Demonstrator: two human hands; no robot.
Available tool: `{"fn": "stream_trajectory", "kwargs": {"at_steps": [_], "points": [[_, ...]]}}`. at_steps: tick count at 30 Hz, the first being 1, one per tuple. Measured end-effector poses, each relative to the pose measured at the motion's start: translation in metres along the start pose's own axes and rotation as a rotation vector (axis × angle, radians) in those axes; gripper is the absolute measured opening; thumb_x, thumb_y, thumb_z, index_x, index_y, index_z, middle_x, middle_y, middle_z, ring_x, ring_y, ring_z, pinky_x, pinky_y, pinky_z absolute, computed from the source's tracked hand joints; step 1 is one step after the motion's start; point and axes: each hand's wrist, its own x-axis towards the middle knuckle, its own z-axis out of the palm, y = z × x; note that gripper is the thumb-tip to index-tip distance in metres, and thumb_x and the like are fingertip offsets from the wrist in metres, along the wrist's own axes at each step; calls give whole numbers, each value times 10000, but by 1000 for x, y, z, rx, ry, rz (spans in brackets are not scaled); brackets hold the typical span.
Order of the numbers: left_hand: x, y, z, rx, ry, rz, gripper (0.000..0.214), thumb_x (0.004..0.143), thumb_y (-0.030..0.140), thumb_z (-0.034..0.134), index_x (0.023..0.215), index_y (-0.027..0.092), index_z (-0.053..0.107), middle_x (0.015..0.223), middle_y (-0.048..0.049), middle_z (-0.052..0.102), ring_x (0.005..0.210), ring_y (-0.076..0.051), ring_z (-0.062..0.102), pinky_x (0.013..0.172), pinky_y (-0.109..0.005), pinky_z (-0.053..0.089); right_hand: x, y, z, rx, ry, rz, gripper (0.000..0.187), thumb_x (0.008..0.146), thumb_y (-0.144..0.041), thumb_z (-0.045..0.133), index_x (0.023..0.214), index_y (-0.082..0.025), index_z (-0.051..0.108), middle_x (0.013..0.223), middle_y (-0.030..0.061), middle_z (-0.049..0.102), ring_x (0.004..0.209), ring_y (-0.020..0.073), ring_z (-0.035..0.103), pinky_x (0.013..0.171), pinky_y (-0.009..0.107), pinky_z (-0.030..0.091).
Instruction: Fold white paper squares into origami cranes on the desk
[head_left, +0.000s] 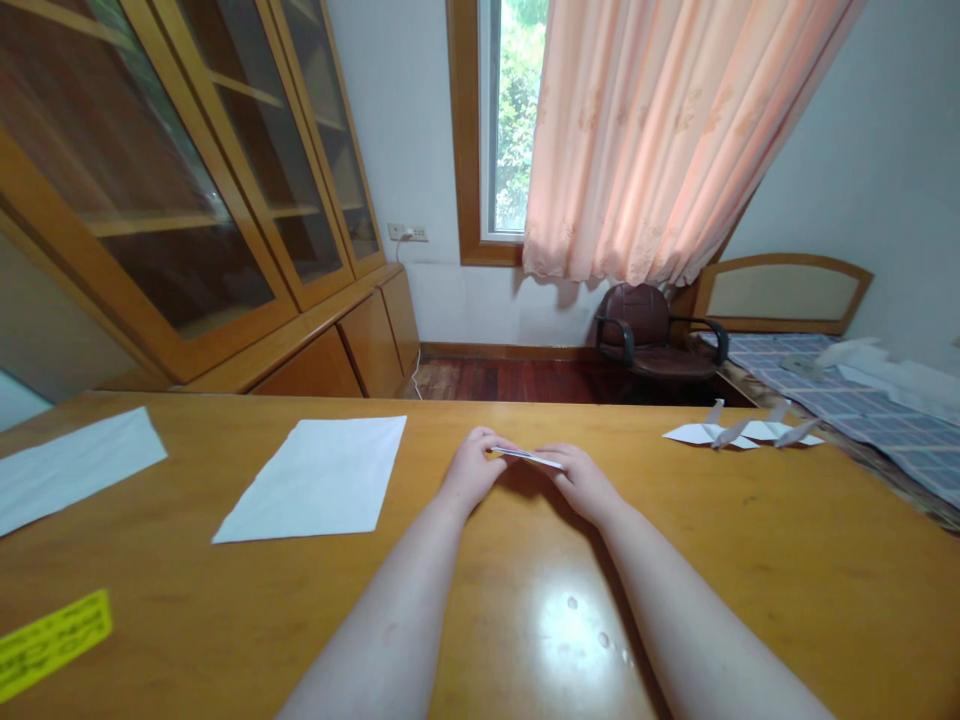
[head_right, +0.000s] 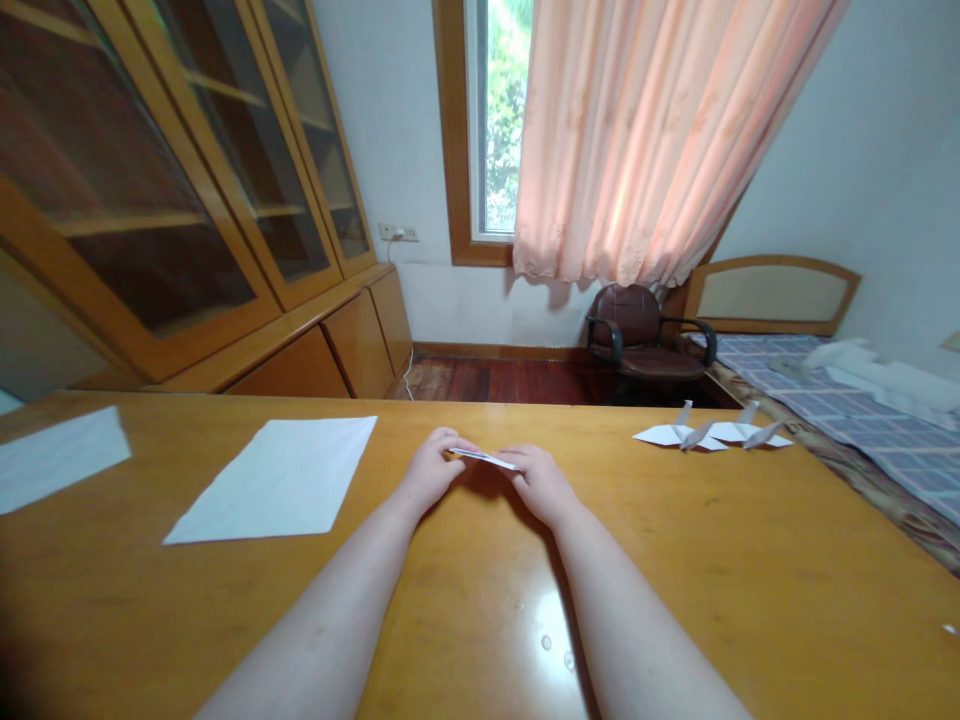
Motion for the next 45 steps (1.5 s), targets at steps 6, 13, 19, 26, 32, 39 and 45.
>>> {"fn": "stream_trajectory", "kwargs": {"at_steps": [6, 13, 19, 26, 32, 39, 45], "points": [[-1, 5, 1, -179, -24, 17, 103, 708, 161, 609, 770, 160, 691, 921, -54, 652, 902, -162, 595, 870, -297, 464, -1, -4, 1, 214, 28, 115, 297, 843, -232, 419, 860, -201, 715, 858, 34, 713, 826, 207, 625, 787, 328, 480], [-3, 10, 3, -337, -102, -192, 237, 750, 271, 618, 936, 130, 657, 921, -69, 712, 816, -181, 645, 737, -296, 515, -2, 8, 12, 428, 63, 229, 365, 847, -414, 479, 1056, -165, 645, 1035, 77, 689, 925, 243, 628, 809, 368, 495], [0, -4, 6, -179, -107, -219, 224, 738, 222, 624, 948, 145, 632, 955, -79, 707, 851, -201, 654, 753, -310, 521, 1, 10, 9, 200, 54, 251, 317, 813, -399, 537, 964, -164, 686, 952, 89, 696, 854, 236, 613, 761, 350, 475], [-1, -8, 7, -124, -127, -140, 346, 730, 148, 622, 1073, 179, 595, 1066, -69, 680, 961, -196, 634, 862, -321, 497, 3, 12, 6, -33, 74, 237, 260, 796, -389, 575, 777, -166, 708, 807, 77, 673, 814, 218, 578, 756, 327, 429], [0, -10, 10, -216, -134, -152, 343, 746, 137, 596, 1087, 164, 573, 1095, -84, 667, 984, -190, 632, 880, -318, 494, 2, 12, 6, 18, 73, 248, 255, 807, -368, 558, 847, -171, 715, 851, 84, 685, 827, 230, 585, 774, 344, 436], [0, -18, 9, -41, -132, -172, 569, 691, 137, 652, 1242, 191, 518, 1182, -102, 629, 1032, -220, 614, 910, -333, 473, 3, 17, 9, -66, 78, 249, 202, 753, -361, 633, 717, -176, 707, 916, 94, 668, 911, 236, 564, 842, 356, 416], [2, -9, 8, -198, -115, -188, 589, 730, 101, 597, 1293, 190, 445, 1108, -80, 667, 959, -175, 643, 844, -294, 507, 2, 15, 7, 24, 10, 176, 208, 749, -374, 628, 795, -199, 729, 939, 83, 687, 946, 252, 578, 878, 395, 418]]}}
